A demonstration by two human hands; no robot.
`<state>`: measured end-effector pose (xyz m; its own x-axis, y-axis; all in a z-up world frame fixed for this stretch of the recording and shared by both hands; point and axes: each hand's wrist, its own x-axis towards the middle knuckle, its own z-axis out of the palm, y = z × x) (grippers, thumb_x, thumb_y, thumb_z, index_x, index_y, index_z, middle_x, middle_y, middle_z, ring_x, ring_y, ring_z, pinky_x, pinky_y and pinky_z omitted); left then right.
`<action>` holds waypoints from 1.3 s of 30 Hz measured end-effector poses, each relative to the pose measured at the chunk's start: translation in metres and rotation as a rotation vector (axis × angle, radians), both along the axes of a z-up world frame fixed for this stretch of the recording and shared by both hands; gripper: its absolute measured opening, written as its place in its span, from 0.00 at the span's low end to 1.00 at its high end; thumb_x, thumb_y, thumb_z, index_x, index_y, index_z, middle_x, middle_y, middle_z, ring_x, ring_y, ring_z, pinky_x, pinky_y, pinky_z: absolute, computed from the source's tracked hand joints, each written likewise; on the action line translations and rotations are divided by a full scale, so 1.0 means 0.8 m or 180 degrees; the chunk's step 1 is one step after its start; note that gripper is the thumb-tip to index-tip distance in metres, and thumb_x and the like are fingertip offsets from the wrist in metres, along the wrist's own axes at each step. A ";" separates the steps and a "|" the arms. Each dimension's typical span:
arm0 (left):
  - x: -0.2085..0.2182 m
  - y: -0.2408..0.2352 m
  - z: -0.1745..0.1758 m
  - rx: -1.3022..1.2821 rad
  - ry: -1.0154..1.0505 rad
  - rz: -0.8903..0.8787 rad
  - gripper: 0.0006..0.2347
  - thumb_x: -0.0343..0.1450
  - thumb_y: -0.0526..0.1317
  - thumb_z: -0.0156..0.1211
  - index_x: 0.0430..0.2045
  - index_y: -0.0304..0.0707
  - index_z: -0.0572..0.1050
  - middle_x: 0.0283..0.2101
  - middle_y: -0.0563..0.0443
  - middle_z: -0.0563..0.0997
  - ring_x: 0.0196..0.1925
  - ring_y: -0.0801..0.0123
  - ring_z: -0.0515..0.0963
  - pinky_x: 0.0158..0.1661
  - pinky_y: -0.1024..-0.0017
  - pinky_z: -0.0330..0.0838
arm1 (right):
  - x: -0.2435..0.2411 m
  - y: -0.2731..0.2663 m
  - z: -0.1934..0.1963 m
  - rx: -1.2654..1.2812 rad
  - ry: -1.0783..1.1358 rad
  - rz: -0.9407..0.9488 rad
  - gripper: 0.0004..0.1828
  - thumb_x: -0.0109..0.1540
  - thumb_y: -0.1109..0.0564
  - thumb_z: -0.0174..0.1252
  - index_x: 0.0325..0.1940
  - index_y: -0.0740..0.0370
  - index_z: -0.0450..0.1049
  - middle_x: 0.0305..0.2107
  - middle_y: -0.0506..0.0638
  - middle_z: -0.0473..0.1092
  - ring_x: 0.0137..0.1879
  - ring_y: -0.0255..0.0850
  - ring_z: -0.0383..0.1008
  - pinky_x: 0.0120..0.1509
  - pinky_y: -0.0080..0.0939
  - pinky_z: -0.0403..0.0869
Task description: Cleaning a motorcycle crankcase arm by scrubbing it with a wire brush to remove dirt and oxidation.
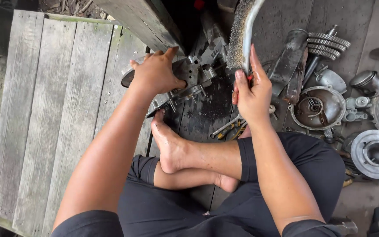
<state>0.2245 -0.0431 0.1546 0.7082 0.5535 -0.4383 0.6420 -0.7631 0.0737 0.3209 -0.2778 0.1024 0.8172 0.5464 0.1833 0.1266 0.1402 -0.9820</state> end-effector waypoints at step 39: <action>-0.077 -0.064 -0.081 -0.0111 -0.3286 0.0677 0.17 0.77 0.51 0.42 0.24 0.41 0.70 0.24 0.34 0.75 0.33 0.34 0.79 0.33 0.43 0.71 | -0.053 0.019 0.094 -0.2287 -0.2266 0.0629 0.30 0.70 0.65 0.49 0.79 0.57 0.61 0.44 0.72 0.77 0.42 0.66 0.80 0.40 0.59 0.78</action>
